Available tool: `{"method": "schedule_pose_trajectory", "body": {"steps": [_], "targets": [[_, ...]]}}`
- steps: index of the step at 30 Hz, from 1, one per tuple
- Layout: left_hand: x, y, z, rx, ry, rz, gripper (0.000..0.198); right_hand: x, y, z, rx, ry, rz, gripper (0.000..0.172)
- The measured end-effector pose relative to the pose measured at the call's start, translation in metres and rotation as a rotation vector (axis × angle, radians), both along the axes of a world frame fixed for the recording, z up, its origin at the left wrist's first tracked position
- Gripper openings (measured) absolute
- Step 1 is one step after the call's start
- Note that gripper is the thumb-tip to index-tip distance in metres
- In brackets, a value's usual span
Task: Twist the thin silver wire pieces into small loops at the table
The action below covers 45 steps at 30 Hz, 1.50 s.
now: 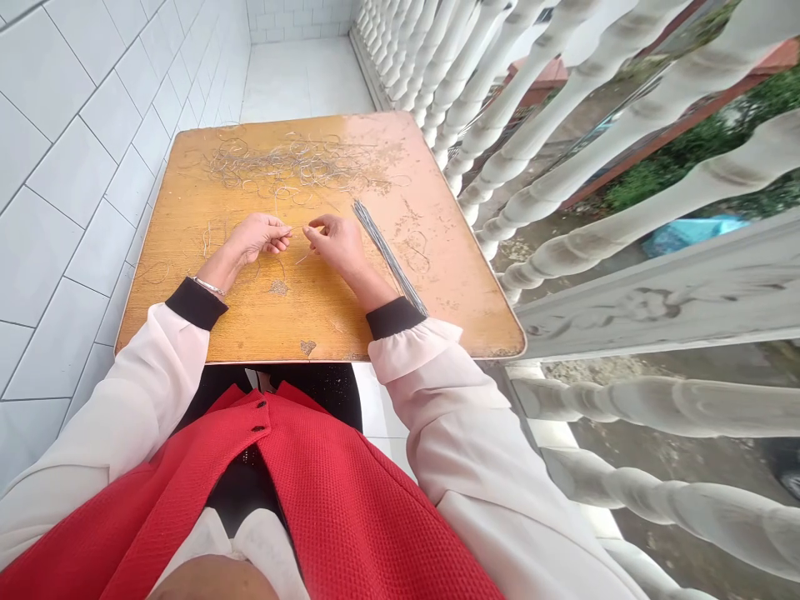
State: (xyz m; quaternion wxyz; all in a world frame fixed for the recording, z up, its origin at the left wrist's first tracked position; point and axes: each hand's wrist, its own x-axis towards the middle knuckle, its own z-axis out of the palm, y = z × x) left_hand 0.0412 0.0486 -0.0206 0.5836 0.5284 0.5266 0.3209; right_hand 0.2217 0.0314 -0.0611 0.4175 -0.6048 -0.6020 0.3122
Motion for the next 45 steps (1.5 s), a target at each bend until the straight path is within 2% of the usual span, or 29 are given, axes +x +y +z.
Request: {"method": "schedule_pose_trajectory", "body": {"steps": [4, 7, 9, 13, 15, 22, 27, 31, 37, 42, 45], "targets": [[-0.001, -0.003, 0.007, -0.003, 0.057, -0.068, 0.036, 0.014, 0.007, 0.008, 0.034, 0.172, 0.002, 0.045], [0.003, -0.009, 0.011, -0.010, 0.125, -0.164, 0.036, 0.017, 0.010, 0.013, 0.048, 0.240, 0.013, 0.051], [0.008, -0.015, 0.012, -0.012, 0.155, -0.223, 0.038, 0.015, 0.011, 0.015, 0.045, 0.251, 0.040, 0.048], [0.017, -0.024, 0.014, -0.002, 0.226, -0.305, 0.040, 0.009, 0.010, 0.019, 0.035, 0.249, 0.086, 0.031], [0.020, -0.028, 0.014, 0.019, 0.254, -0.319, 0.040, 0.007, 0.010, 0.019, 0.022, 0.237, 0.076, 0.031], [0.027, -0.031, 0.009, 0.068, 0.292, -0.313, 0.041, 0.009, 0.017, 0.016, 0.003, 0.172, 0.048, 0.027], [0.023, -0.026, 0.006, 0.024, 0.165, -0.211, 0.037, 0.014, 0.008, 0.028, -0.034, 0.254, 0.051, 0.028], [0.018, -0.022, 0.005, 0.001, 0.148, -0.168, 0.035, 0.021, 0.002, 0.035, -0.053, 0.273, 0.045, 0.019], [0.020, -0.026, 0.005, -0.024, 0.159, -0.216, 0.033, 0.022, 0.009, 0.025, 0.021, 0.097, 0.031, 0.012], [0.024, -0.026, 0.005, 0.045, 0.092, -0.122, 0.026, 0.023, 0.009, 0.019, 0.110, -0.096, 0.058, 0.015], [0.026, -0.026, 0.005, 0.039, 0.089, -0.128, 0.024, 0.024, 0.008, 0.020, 0.157, -0.190, 0.058, 0.017]]}}
